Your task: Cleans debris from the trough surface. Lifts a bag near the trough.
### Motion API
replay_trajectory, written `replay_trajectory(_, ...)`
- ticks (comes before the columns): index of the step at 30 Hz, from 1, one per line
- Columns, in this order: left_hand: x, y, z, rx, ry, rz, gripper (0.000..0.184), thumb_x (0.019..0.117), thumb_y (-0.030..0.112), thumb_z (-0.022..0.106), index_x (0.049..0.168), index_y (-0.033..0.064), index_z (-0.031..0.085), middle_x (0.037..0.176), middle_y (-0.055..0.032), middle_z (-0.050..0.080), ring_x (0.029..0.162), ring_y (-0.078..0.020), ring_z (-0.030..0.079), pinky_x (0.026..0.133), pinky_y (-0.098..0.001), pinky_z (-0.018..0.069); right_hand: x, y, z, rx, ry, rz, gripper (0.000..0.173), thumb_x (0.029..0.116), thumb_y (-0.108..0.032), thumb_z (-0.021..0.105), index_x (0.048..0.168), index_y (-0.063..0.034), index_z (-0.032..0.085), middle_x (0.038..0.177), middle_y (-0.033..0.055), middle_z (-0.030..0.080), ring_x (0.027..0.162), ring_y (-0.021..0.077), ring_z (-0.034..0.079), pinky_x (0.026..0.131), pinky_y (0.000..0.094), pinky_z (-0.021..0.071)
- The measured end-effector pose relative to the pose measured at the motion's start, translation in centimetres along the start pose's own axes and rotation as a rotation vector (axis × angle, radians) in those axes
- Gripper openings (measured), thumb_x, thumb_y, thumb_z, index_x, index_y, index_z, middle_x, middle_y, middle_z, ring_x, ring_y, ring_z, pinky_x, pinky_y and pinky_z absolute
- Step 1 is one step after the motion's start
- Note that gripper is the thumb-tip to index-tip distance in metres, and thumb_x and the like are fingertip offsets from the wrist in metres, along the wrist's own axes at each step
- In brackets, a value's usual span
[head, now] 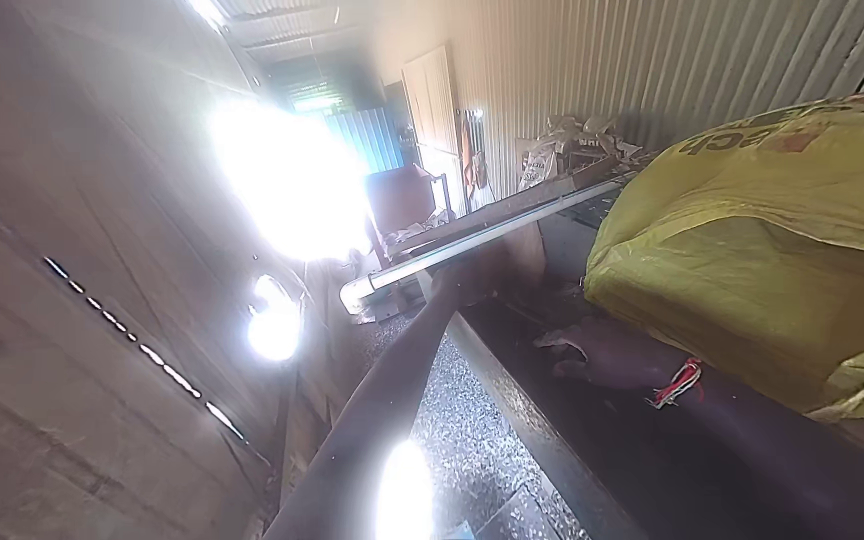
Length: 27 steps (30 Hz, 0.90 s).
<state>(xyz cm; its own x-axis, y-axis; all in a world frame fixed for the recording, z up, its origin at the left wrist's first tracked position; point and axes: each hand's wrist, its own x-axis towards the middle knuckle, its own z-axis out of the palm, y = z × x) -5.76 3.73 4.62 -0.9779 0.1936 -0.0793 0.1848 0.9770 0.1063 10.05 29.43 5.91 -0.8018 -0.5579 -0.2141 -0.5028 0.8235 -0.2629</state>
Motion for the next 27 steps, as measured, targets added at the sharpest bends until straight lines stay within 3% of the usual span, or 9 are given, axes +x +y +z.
replay_trajectory(4, 0.0, -0.5, 0.6, -0.007, 0.019, 0.037, 0.055, 0.0829, 0.068, 0.067, 0.124, 0.031, 0.071, 0.128, -0.0038, 0.07, 0.122, -0.0286, 0.064, 0.099, -0.0638, 0.0499, -0.2, 0.4, 0.1, 0.02, 0.009, 0.004, 0.051, 0.1002, -0.051, 0.061, 0.147, -0.031, 0.057, 0.127, -0.0006, 0.072, 0.118, 0.0245, 0.066, 0.104, 0.056, 0.0482)
replay_trajectory(8, 0.3, -0.8, 1.2, 0.025, 0.066, 0.044, 0.056, 0.0797, 0.071, 0.066, 0.118, 0.0314, 0.072, 0.118, -0.0027, 0.073, 0.114, -0.0274, 0.068, 0.092, -0.0635, 0.0528, -0.5, 0.2, -0.1, 0.006, 0.022, 0.007, 0.051, 0.1007, -0.05, 0.061, 0.147, -0.0298, 0.056, 0.126, 0.0008, 0.072, 0.117, 0.0262, 0.066, 0.103, 0.0566, 0.0483)
replay_trajectory(12, -0.1, -0.9, 0.8, 0.014, 0.067, 0.059, 0.053, 0.0823, 0.065, 0.069, 0.123, 0.0303, 0.071, 0.122, -0.0043, 0.072, 0.118, -0.0302, 0.066, 0.095, -0.0661, 0.0508, -0.8, -0.1, -0.3, 0.078, 0.061, 0.01, 0.049, 0.1004, -0.04, 0.064, 0.147, -0.0242, 0.058, 0.129, 0.0072, 0.071, 0.12, 0.0306, 0.066, 0.105, 0.0618, 0.0449)
replay_trajectory(16, 0.2, -1.5, 1.4, -0.051, 0.132, 0.162, 0.046, 0.086, 0.062, 0.072, 0.122, 0.0324, 0.072, 0.116, -0.002, 0.075, 0.112, -0.0277, 0.07, 0.094, -0.0661, 0.0527, -0.2, 2.5, 1.1, 0.069, 0.165, -0.002, 0.046, 0.0997, -0.045, 0.063, 0.141, -0.0249, 0.062, 0.118, 0.0013, 0.075, 0.112, 0.022, 0.069, 0.103, 0.0561, 0.0504)
replay_trajectory(19, -0.1, -1.3, 0.9, -0.046, 0.125, 0.18, 0.05, 0.0871, 0.065, 0.069, 0.125, 0.0324, 0.071, 0.12, -0.0042, 0.073, 0.116, -0.0305, 0.068, 0.096, -0.0686, 0.05, -0.5, 2.4, 0.0, 0.015, 0.22, 0.078, 0.041, 0.1, -0.041, 0.064, 0.138, -0.0248, 0.065, 0.113, 0.0002, 0.075, 0.104, 0.0201, 0.07, 0.093, 0.0546, 0.0543)
replay_trajectory(21, -0.6, -1.3, 1.0, -0.054, 0.107, 0.206, 0.056, 0.0877, 0.067, 0.066, 0.132, 0.032, 0.068, 0.125, -0.0064, 0.072, 0.119, -0.0327, 0.066, 0.098, -0.0683, 0.0485, -1.0, 2.0, -1.1, -0.052, 0.349, 0.109, 0.039, 0.0997, -0.038, 0.066, 0.138, -0.0283, 0.064, 0.112, -0.0026, 0.075, 0.099, 0.0171, 0.071, 0.088, 0.05, 0.0574)
replay_trajectory(23, -0.8, -1.0, 0.2, -0.062, 0.088, 0.239, 0.061, 0.0886, 0.067, 0.065, 0.137, 0.0313, 0.064, 0.128, -0.0086, 0.07, 0.121, -0.0349, 0.065, 0.099, -0.0682, 0.0482, -1.9, 1.5, -3.0, -0.192, 0.626, 0.089, 0.044, 0.0979, -0.033, 0.069, 0.141, -0.0301, 0.062, 0.115, -0.0031, 0.075, 0.102, 0.0163, 0.071, 0.092, 0.0464, 0.0571)
replay_trajectory(25, -1.2, -0.7, 0.4, -0.074, 0.086, 0.262, 0.06, 0.0891, 0.067, 0.064, 0.137, 0.031, 0.065, 0.127, -0.0092, 0.071, 0.119, -0.0362, 0.066, 0.098, -0.0683, 0.0486, -3.4, 0.7, -5.0, -0.416, 0.891, 0.081, 0.049, 0.0939, -0.022, 0.072, 0.142, -0.0245, 0.063, 0.127, 0.0029, 0.071, 0.118, 0.0227, 0.066, 0.104, 0.0483, 0.0499)
replay_trajectory(27, -1.5, -0.6, 0.5, -0.084, 0.111, 0.282, 0.06, 0.0891, 0.069, 0.063, 0.137, 0.0333, 0.064, 0.127, -0.0094, 0.071, 0.118, -0.0367, 0.066, 0.096, -0.0685, 0.049, -5.2, 0.3, -7.4, -0.645, 1.034, 0.146, 0.06, 0.0881, -0.012, 0.073, 0.145, -0.0245, 0.06, 0.147, 0.0094, 0.06, 0.137, 0.0296, 0.054, 0.114, 0.054, 0.0389)
